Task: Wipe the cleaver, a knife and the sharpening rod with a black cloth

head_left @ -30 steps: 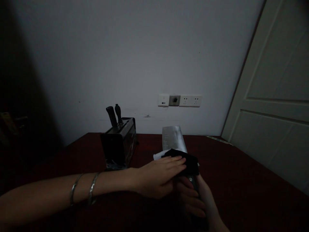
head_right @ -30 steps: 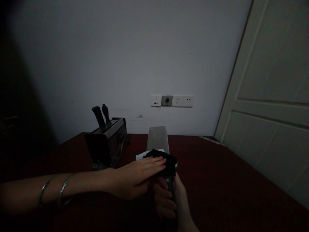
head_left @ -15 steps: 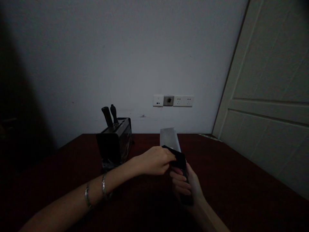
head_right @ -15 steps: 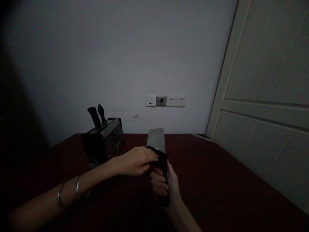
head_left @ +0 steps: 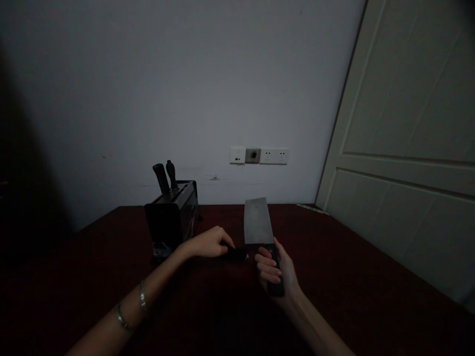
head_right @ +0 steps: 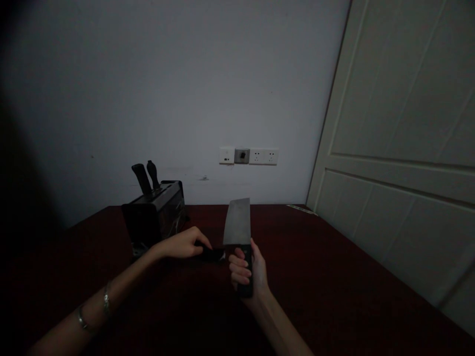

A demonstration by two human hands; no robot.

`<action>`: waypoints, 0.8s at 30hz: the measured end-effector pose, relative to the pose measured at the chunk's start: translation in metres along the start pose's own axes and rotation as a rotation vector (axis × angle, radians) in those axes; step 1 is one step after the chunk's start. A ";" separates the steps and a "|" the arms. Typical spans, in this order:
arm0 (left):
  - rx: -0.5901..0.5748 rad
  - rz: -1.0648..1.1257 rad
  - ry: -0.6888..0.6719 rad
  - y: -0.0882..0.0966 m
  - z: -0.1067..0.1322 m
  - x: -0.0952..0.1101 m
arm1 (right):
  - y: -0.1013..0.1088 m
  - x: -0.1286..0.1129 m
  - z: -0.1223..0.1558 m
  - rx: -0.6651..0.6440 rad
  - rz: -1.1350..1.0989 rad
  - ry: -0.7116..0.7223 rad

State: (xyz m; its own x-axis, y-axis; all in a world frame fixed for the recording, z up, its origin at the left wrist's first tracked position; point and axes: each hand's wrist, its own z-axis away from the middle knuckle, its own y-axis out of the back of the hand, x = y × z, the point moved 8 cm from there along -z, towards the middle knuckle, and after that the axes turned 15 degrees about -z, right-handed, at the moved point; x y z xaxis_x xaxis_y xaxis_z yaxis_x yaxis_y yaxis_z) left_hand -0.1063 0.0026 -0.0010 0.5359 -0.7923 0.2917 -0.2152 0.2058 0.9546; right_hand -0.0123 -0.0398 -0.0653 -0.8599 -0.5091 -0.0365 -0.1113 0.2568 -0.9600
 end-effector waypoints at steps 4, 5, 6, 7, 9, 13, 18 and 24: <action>-0.012 0.014 0.090 -0.002 0.000 -0.024 | -0.003 0.002 0.000 0.004 0.024 0.011; 0.000 0.006 0.105 -0.001 0.000 -0.028 | -0.004 0.003 0.000 0.005 0.034 0.014; 0.012 -0.002 0.116 0.001 0.000 -0.031 | -0.005 0.003 -0.001 0.009 0.049 0.017; 0.022 -0.009 0.123 0.002 0.000 -0.033 | -0.005 0.003 -0.002 0.014 0.071 0.023; 0.038 -0.024 0.130 0.005 0.001 -0.034 | -0.005 0.002 -0.004 0.026 0.130 0.035; 0.014 -0.054 0.093 0.004 0.003 -0.023 | -0.006 0.000 -0.010 0.046 0.223 0.034; -0.194 -0.082 -0.048 -0.025 0.006 0.010 | -0.006 -0.003 -0.017 0.092 0.294 0.042; -0.407 0.016 -0.187 -0.056 0.009 0.031 | 0.001 -0.007 -0.021 0.205 0.389 0.067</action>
State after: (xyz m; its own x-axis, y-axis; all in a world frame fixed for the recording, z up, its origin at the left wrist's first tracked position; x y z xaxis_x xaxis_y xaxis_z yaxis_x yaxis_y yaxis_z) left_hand -0.0850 -0.0393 -0.0463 0.3700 -0.8698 0.3264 0.1366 0.3985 0.9069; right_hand -0.0170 -0.0187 -0.0604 -0.8495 -0.3505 -0.3944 0.3225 0.2467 -0.9139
